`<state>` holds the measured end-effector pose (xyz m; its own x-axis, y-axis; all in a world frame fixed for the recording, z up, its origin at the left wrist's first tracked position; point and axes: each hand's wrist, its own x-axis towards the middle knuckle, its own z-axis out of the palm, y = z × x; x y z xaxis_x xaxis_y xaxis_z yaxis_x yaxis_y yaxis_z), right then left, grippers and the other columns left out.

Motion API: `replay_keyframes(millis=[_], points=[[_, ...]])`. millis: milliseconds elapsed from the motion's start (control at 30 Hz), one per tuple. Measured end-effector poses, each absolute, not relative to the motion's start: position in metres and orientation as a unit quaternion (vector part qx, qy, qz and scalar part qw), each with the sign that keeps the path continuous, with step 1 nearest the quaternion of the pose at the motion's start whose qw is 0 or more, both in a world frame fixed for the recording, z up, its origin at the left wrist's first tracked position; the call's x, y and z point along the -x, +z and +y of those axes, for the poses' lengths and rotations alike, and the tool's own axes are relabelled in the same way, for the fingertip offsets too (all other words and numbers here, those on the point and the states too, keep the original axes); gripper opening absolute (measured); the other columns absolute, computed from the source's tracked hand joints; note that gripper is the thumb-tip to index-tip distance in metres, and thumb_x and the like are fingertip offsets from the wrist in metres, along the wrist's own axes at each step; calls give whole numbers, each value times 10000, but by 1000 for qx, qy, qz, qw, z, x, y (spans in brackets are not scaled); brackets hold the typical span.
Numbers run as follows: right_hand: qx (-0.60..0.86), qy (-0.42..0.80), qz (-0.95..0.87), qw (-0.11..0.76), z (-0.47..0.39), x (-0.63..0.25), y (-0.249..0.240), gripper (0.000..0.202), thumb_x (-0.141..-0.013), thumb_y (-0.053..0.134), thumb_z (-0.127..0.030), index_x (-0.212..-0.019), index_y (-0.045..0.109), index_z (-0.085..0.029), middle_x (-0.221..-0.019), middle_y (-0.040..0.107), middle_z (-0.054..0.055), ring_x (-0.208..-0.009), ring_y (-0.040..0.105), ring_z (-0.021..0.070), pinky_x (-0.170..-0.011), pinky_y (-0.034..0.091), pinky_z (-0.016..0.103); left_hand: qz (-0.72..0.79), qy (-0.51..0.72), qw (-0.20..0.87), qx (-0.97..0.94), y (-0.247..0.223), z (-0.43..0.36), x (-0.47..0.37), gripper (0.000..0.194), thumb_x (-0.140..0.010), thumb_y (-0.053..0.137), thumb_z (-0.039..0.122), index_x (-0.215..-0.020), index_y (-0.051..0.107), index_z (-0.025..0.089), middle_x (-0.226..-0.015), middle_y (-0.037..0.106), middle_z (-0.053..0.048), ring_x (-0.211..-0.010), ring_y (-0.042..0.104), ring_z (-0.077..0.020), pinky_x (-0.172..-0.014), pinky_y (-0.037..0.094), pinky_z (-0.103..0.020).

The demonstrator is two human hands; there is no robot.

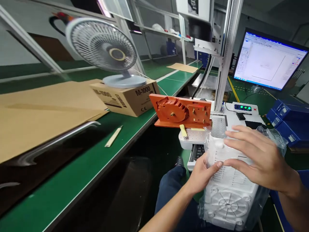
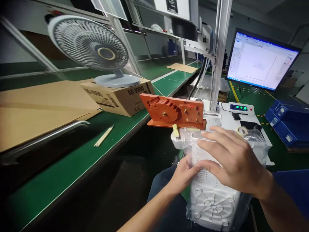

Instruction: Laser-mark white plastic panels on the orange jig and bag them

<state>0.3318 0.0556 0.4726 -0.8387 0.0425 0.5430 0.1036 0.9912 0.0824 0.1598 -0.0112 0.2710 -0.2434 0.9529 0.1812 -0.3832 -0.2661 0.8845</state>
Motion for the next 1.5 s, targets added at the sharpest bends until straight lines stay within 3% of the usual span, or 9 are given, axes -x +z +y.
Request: replay_keyframes(millis=[200,367,500,700,967,1100,1200,1367,1500], points=[[219,62,-771,595,83,-384,406,619,-957,830,-299,-1530,596,-298,-1630,517,101,-1579,423,377,-1351,271,680,396,698,494,-335,253,-20,-159,598,-829,917,549,-1224,738,135,-1226,804,-171,-1110,757,-352,-946,620,-413],[319,516,-684,406,75,-412,315,839,-953,850,-537,-1654,444,-318,-1642,539,138,-1502,548,357,-1254,490,544,407,672,508,-352,227,-28,-161,620,-851,909,518,-1297,688,150,-1322,771,-186,-1211,734,-367,-1055,596,-460],[350,584,-659,320,56,-407,289,583,-934,862,-552,-1397,727,-223,-1386,735,142,-1307,699,366,-1144,591,496,438,656,503,-353,212,-36,-168,655,-835,922,495,-1332,655,163,-1406,728,-193,-1279,704,-384,-1138,563,-503],[317,603,-675,285,52,-385,298,515,-949,864,-465,-1376,744,-203,-1366,746,125,-1272,714,329,-1156,573,483,453,684,511,-255,191,-45,-149,820,-703,1018,438,-1409,655,228,-1499,666,-185,-1405,623,-433,-1158,562,-497],[297,597,-704,243,38,-353,297,487,-958,830,-394,-1376,683,-191,-1255,765,99,-1156,726,295,-1062,599,428,520,700,8,-489,301,-52,-63,422,-935,805,327,-1351,731,316,-1419,711,-82,-1476,569,-353,-1318,395,-545],[278,577,-739,210,23,-336,301,636,-924,824,-286,-1506,573,-236,-1306,735,81,-1152,716,268,-1031,598,389,571,499,28,-651,362,-52,-57,375,-925,815,513,-1191,803,249,-1042,810,-96,-943,763,-296,-888,628,-384],[255,589,-741,195,25,-342,297,848,-898,898,-398,-1613,463,-262,-1484,643,117,-1338,645,298,-1159,545,439,612,446,84,-648,368,-51,-57,456,-845,854,663,-958,803,225,-765,746,-55,-640,659,-210,-553,505,-264],[322,551,-760,127,50,-401,275,1165,-776,990,-632,-1710,369,-315,-1750,363,144,-1649,298,360,-1382,193,603,663,499,122,-544,339,-71,-28,490,-797,862,695,-837,763,217,-650,694,-12,-530,581,-161,-462,439,-225],[357,606,-711,32,62,-447,260,1265,-657,1011,-735,-1694,424,-310,-1722,416,159,-1638,324,387,-1370,198,628,687,579,148,-412,315,-99,10,634,-656,940,759,-829,743,183,-647,683,-7,-549,582,-157,-501,482,-242]])
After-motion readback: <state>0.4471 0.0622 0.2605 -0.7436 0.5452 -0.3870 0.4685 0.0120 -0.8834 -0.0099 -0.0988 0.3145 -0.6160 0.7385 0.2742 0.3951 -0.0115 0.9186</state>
